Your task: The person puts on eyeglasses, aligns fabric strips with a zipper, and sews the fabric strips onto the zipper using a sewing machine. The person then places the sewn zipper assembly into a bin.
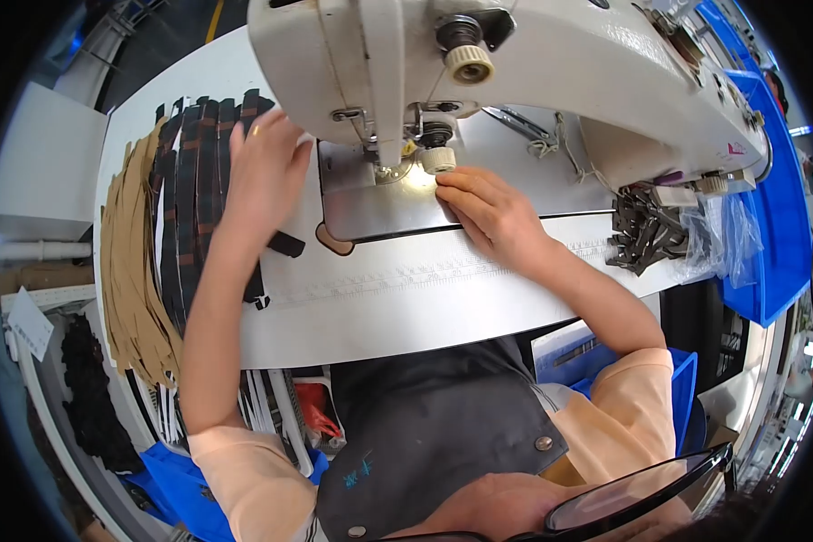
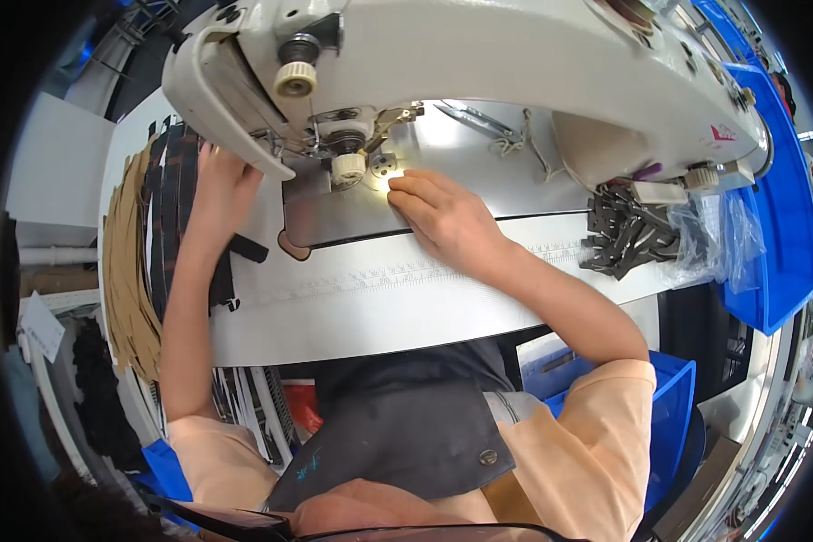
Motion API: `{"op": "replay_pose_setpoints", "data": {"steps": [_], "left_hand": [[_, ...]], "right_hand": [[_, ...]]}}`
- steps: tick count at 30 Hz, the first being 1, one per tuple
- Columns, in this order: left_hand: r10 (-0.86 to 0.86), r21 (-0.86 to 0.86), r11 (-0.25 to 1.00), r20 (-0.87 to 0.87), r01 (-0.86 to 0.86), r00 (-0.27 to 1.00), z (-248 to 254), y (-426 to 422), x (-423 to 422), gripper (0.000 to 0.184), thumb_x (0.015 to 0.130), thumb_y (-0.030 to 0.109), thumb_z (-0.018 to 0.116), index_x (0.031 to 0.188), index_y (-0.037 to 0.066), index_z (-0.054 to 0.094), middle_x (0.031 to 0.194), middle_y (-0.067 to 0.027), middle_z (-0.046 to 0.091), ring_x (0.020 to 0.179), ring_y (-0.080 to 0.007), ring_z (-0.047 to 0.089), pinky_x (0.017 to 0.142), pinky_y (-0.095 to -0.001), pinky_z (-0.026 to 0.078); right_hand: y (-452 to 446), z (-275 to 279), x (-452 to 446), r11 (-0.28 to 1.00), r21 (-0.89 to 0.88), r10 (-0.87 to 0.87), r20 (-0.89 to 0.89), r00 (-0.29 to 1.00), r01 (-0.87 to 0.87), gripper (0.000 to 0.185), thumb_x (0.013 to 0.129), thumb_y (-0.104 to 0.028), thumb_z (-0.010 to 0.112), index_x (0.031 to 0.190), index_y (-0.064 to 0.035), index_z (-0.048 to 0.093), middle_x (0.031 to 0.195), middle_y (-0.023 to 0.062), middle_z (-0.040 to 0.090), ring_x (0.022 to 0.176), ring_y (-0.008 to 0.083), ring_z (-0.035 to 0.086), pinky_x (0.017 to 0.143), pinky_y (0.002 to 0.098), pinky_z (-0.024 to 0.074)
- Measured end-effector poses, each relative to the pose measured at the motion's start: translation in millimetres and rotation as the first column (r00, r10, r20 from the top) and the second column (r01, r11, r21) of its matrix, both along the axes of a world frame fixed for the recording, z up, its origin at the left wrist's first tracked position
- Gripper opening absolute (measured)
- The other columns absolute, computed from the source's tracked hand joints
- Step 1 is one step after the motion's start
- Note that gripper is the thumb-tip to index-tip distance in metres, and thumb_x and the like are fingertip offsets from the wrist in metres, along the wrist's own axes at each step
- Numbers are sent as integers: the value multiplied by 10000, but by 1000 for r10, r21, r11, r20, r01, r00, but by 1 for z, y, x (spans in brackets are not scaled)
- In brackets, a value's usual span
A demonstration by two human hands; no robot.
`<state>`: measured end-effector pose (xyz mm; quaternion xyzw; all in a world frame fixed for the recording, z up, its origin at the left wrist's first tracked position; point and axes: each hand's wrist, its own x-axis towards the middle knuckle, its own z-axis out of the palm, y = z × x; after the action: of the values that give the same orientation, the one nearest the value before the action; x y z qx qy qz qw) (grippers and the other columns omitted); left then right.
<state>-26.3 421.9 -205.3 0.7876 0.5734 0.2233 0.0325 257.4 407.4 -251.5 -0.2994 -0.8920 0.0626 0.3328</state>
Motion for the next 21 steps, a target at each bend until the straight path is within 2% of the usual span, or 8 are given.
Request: {"op": "replay_pose_setpoints", "data": {"steps": [3,6,9,11,14,17,19,21], "left_hand": [[70,-132,990,224,-41,972,-8,54,12,214,879,50,540,1076,76,617,1045,-93,632,1041,-293,562,977,-548,338],[192,-234,963,245,-134,950,-35,101,44,203,886,62,542,1076,75,614,1044,-87,632,1031,-285,567,965,-532,357],[300,-252,940,282,-231,911,-58,127,65,193,894,73,545,1075,74,612,1043,-81,632,1022,-277,572,954,-516,375],[372,-219,928,479,-303,795,-60,134,61,187,900,81,546,1075,73,610,1042,-77,631,1015,-272,575,947,-505,387],[290,-182,922,909,-343,299,-48,137,29,178,908,93,548,1074,71,608,1041,-71,631,1005,-265,580,935,-489,405],[59,-124,976,941,-180,-333,-27,105,-30,171,915,104,551,1074,70,605,1040,-65,631,995,-257,585,924,-473,424],[120,-154,987,876,-35,-466,-14,52,-59,196,935,161,555,1106,68,565,981,-43,622,875,-183,606,852,-366,479],[98,147,931,782,335,-616,-26,-13,-89,236,942,183,499,1112,28,554,788,-24,510,586,-109,458,682,-255,428]], "right_hand": [[-1,2,-3,1000,-5,-3,-11,1000,2,150,794,-48,653,936,-1,641,1010,102,645,946,278,630,764,339,532],[0,3,-2,1000,9,12,-5,1000,-12,150,792,-45,659,934,0,642,1004,106,646,933,281,634,760,347,533],[1,2,-3,1000,14,18,-11,1000,-18,155,782,-36,666,930,2,644,1005,112,645,935,287,632,761,353,532],[2,2,-3,1000,9,22,-15,1000,-22,157,777,-30,669,929,2,646,1004,116,644,937,293,630,762,356,531],[0,1,-2,999,-21,24,-23,999,-24,156,780,-26,669,932,4,651,998,116,645,945,292,628,764,356,530],[0,1,0,979,-200,23,-136,990,-51,150,818,-42,652,959,9,647,988,112,650,934,257,637,752,341,533],[-1,-5,4,863,-486,-23,-311,950,-138,165,859,-60,623,1006,14,632,982,111,653,880,216,652,730,314,540],[10,8,-1,504,-836,-274,-392,878,-217,194,893,-81,587,1053,26,603,979,113,651,802,173,651,693,279,543]]}}
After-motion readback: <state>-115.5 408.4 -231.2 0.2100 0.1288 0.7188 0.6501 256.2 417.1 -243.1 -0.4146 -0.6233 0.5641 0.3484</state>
